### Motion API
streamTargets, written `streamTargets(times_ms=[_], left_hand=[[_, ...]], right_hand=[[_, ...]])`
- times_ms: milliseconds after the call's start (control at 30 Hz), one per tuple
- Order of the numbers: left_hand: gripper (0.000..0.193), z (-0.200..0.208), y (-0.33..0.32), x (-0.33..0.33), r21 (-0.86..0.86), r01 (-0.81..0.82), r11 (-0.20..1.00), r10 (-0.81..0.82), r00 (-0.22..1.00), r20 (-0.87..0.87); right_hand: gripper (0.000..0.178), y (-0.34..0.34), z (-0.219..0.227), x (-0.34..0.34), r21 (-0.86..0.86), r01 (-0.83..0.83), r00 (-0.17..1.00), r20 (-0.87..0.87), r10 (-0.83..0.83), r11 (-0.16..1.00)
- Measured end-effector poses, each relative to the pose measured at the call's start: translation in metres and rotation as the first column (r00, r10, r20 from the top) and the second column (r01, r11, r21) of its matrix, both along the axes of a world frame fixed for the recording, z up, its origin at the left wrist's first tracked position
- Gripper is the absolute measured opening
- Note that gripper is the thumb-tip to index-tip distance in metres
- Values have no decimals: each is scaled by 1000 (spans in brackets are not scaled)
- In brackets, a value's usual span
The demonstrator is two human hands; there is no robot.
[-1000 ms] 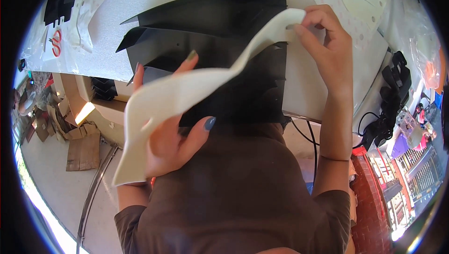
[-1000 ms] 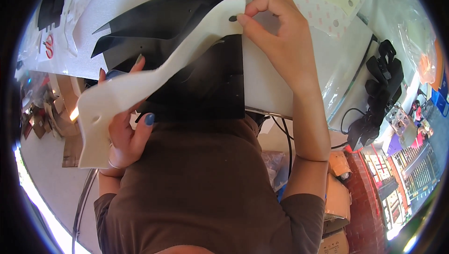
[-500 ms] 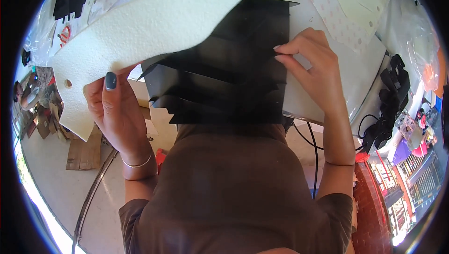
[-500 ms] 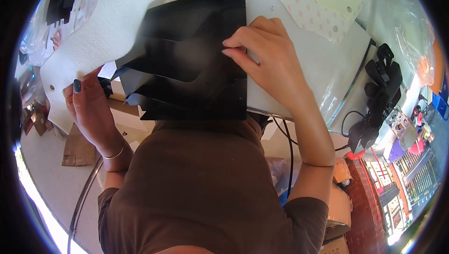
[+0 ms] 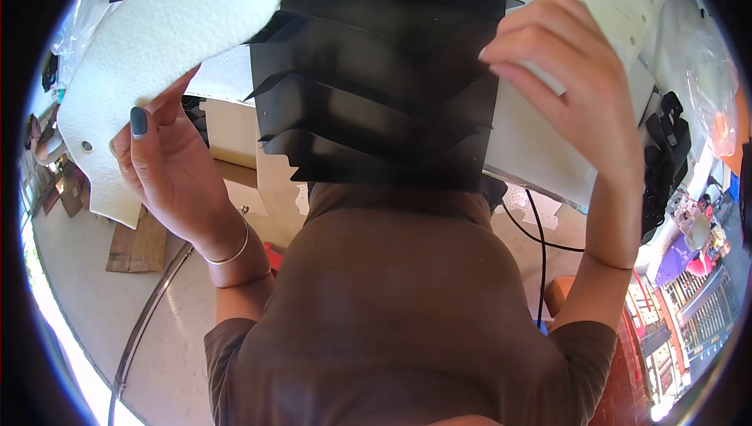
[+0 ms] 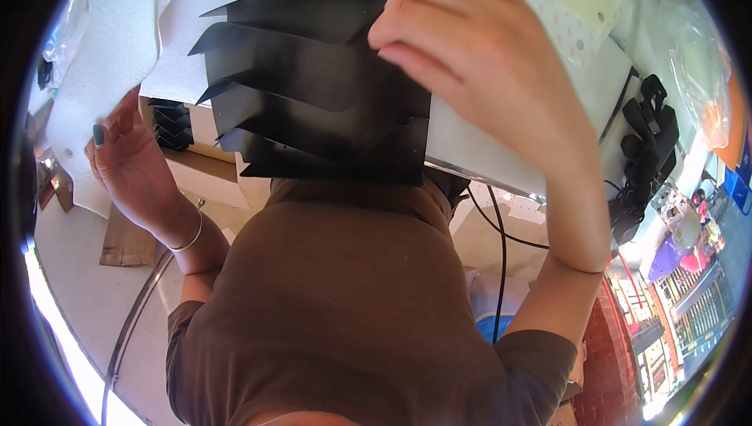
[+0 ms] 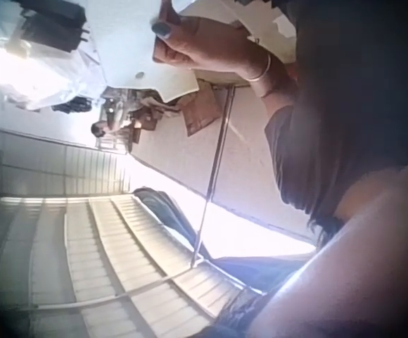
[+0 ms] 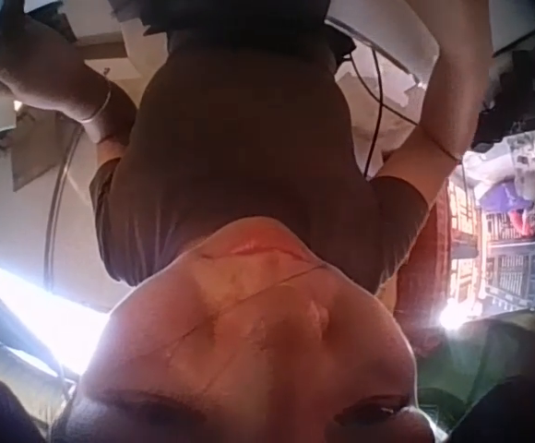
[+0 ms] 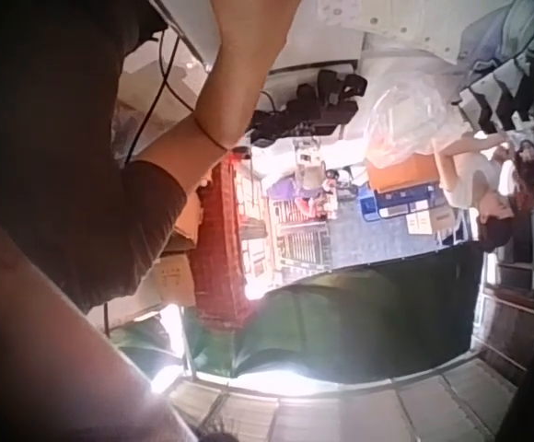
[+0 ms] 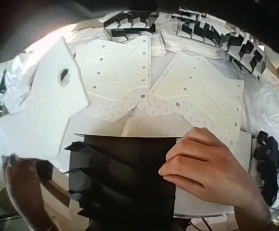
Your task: Assembling plastic and foam components for a toy at a factory workbench.
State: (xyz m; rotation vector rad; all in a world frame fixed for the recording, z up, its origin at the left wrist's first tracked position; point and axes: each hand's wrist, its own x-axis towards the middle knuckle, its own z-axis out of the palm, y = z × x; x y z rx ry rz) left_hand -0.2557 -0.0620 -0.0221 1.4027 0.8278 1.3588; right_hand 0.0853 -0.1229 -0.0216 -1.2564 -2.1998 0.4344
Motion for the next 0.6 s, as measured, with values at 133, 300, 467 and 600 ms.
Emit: streamTargets(times_ms=[133, 300, 467, 600], left_hand=[[18, -9, -21, -8, -135, 23, 991, -8, 994, 113], [18, -9, -34, 4, -347, 39, 937, 24, 984, 175], [23, -2, 0, -39, -33, 70, 997, -66, 992, 112], [26, 16, -10, -53, 74, -71, 995, 66, 995, 70]], right_hand=[[24, -1, 3, 1, -108, -31, 989, 143, 47, 994], [12, -6, -1, 0, -298, 315, 878, -269, -396, 901], [7, 39, 20, -23, 202, 169, 973, 120, -196, 965], [6, 76, 30, -69, -253, -111, 959, 225, 170, 961]])
